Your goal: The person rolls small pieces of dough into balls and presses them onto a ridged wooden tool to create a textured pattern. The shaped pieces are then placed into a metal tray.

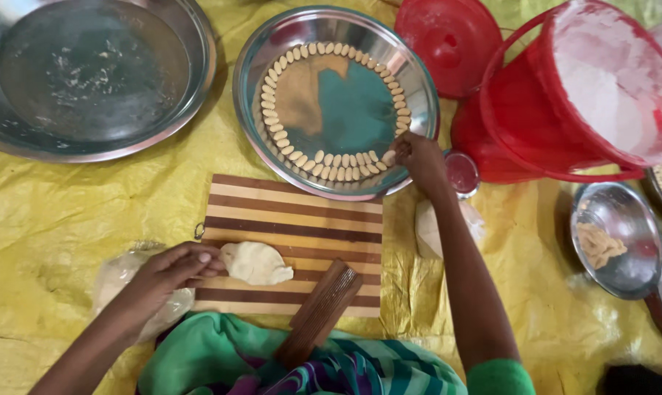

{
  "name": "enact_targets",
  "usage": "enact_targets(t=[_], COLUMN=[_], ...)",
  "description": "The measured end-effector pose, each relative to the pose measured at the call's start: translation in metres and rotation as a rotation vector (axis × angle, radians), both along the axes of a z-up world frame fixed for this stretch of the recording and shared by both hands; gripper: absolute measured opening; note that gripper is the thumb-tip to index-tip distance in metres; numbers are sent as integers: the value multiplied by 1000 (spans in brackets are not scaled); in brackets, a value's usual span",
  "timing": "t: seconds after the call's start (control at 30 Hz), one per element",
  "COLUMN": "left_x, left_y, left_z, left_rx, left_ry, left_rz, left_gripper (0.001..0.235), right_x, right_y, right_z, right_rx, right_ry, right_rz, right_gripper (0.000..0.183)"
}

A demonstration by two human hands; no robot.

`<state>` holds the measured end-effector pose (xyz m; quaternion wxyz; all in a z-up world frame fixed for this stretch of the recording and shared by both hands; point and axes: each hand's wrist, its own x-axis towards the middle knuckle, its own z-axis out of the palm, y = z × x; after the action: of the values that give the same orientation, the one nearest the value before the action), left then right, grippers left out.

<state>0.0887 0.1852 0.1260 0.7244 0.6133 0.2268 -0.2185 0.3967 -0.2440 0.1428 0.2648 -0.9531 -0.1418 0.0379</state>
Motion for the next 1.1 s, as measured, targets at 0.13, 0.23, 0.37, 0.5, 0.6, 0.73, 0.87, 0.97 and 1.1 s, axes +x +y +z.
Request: enact_targets(t=[0.13,0.23,0.37,0.5,0.6,0.73,0.87,0.97,1.1], left_x=[11,18,23,27,25,27,25,23,22], left_y=[5,5,2,0,0,4,6,9,20], left_z=[9,11,10,11,11,10,8,8,8], left_rx=[18,42,72,40,59,74,58,60,91], left_ry=[48,92,134,118,132,140,110,101,118], left_rz=[30,35,19,19,14,8,24,28,33], left_gripper=[38,38,38,38,38,38,37,37,38], right_x=[42,61,73,81,80,80,73,59,15], right_y=[10,12,10,12,10,11,16,8,-21], right_z=[-20,-32,-40,-48,-56,-60,-53,-33,1], right_rx=[-218,-326,-394,-379,-289,-298,-282,-294,-362], right_ry=[-62,-13,77,57,22,-106,-66,-129,-231], right_rz=[182,263,307,379,412,422,357,371,496], right_gripper=[24,21,25,29,14,15,14,10,17])
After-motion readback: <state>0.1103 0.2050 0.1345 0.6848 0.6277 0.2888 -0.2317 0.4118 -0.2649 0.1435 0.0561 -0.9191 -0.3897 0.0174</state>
